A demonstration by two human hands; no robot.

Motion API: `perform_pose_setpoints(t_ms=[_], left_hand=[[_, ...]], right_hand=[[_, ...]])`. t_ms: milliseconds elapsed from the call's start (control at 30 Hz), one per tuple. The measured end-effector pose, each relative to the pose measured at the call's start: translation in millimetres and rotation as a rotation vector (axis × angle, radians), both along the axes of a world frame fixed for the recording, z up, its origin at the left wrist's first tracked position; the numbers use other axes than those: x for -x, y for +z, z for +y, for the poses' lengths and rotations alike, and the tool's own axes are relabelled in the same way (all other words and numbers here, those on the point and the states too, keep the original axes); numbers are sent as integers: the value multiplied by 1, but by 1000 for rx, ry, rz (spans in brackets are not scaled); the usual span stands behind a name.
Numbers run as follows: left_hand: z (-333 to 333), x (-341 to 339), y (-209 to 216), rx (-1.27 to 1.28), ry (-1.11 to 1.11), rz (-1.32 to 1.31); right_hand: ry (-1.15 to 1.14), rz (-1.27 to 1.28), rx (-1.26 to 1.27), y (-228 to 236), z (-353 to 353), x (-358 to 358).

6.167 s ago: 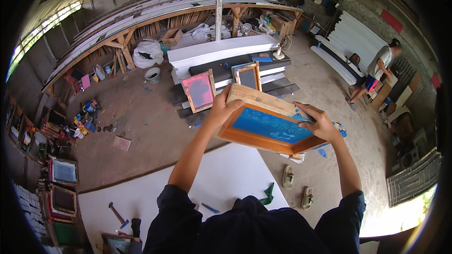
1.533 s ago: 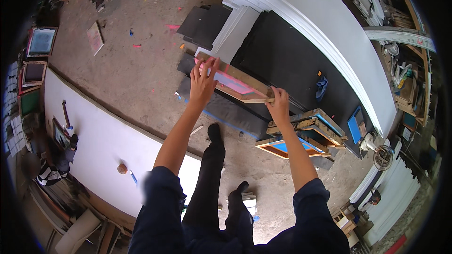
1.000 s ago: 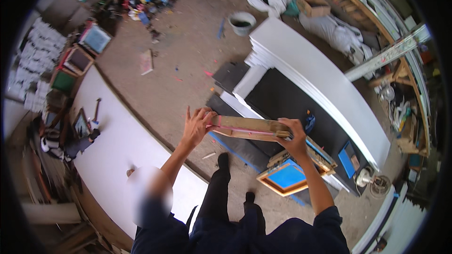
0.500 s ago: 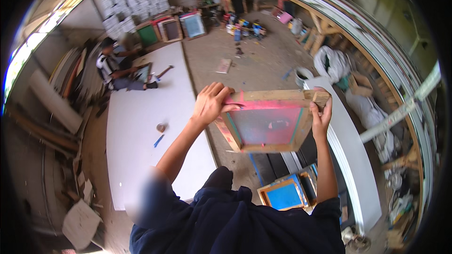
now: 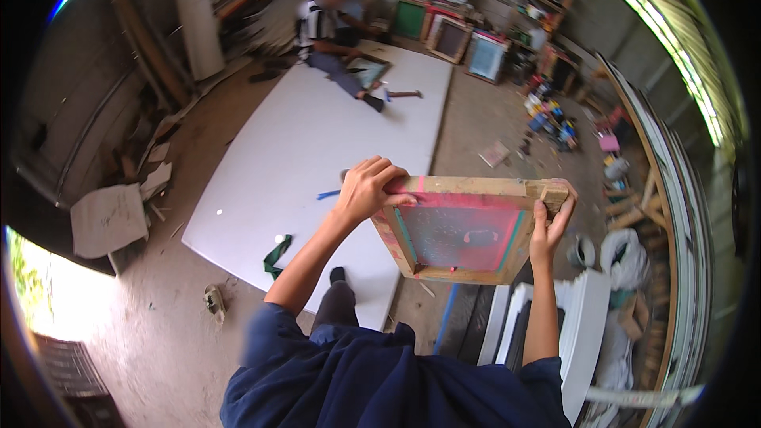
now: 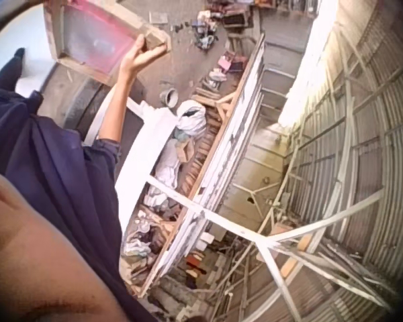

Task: The person sits on the floor and assembles a wooden frame around a blue screen, pressing the frame edges to secure them. They then use a green cloth to wipe the frame and screen surface. Finally, they pick up a pink screen and place it on the table.

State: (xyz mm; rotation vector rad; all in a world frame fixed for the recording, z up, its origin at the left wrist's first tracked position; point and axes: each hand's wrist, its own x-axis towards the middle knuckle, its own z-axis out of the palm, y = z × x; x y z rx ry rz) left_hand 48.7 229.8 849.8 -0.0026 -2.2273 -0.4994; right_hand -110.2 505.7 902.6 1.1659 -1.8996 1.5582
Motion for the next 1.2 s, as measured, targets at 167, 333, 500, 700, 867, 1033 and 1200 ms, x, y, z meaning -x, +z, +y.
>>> perform_pose_setpoints(t_ms=[167, 333, 500, 700, 867, 1033, 1200], left_hand=[[-139, -44, -8, -60, 273, -16], [-242, -81, 12, -75, 529, 61], [-320, -89, 11, -233, 734, 567], [-390, -85, -45, -971, 355, 496], [-428, -70, -30, -922, 558, 687], [-459, -106, -14, -852, 783, 836], [-505, -165, -9, -872, 912, 1035]], right_hand=[[368, 8, -53, -20, -183, 21], [571, 75, 60, -18, -326, 11], [641, -6, 188, 20, -425, 10], [777, -275, 206, 23, -515, 45], [900, -414, 129, 10, -607, 76], [1162, -367, 50, 14, -721, 64], [1343, -389, -225, -59, -839, 23]])
